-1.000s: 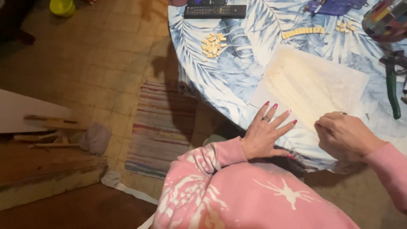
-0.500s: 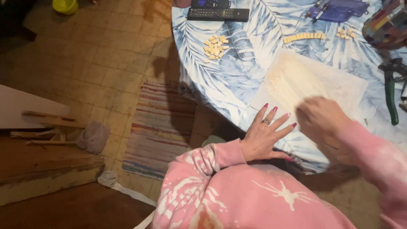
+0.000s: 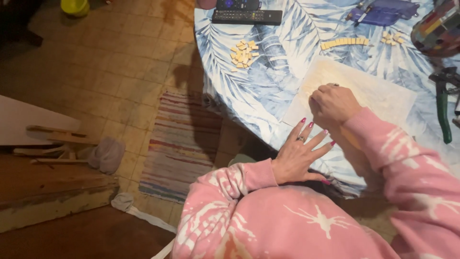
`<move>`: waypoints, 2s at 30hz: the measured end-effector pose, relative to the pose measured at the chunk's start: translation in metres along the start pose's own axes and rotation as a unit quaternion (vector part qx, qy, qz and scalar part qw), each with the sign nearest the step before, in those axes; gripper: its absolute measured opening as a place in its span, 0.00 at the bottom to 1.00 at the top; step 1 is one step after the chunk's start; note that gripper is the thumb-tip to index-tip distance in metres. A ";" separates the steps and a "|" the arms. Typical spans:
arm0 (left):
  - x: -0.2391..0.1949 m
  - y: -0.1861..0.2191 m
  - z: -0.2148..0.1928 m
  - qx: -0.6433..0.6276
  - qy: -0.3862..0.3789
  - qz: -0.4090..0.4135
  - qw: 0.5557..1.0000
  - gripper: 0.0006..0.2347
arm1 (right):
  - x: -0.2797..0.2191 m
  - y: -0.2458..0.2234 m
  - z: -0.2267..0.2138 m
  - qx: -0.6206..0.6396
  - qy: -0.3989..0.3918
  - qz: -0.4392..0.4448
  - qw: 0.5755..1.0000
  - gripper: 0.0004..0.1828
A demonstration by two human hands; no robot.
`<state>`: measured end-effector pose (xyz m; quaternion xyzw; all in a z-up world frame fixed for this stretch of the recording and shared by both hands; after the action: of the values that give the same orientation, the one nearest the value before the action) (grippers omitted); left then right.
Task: Manually sanding small rectangular wooden tiles using a sheet of sandpaper on a table.
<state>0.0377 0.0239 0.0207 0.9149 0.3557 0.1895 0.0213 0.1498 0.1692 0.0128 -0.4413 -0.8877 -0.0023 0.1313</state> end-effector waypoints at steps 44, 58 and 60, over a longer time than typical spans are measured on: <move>0.000 -0.001 -0.003 -0.021 0.021 -0.001 1.000 0.42 | -0.076 0.001 -0.040 -0.038 -0.040 -0.035 0.998 0.04; 0.021 -0.005 -0.048 -0.183 0.166 -0.077 0.966 0.34 | -0.121 -0.010 -0.059 0.305 0.125 0.220 0.918 0.10; 0.030 -0.022 -0.052 -0.401 0.154 -0.135 0.893 0.27 | -0.100 -0.027 -0.068 0.380 0.183 0.192 0.886 0.12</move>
<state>0.0246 0.0552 0.0752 0.7309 0.3687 0.4500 0.3570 0.2024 0.0663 0.0576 -0.5109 -0.6790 0.2801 0.4466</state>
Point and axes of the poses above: each hand's wrist, its own x-axis towards the middle knuckle, its own z-axis out of the palm, y = z × x, the point moved 5 cm from there along x, towards the middle knuckle, and after that the axes turned 3 degrees about y, right-handed, at the moved point
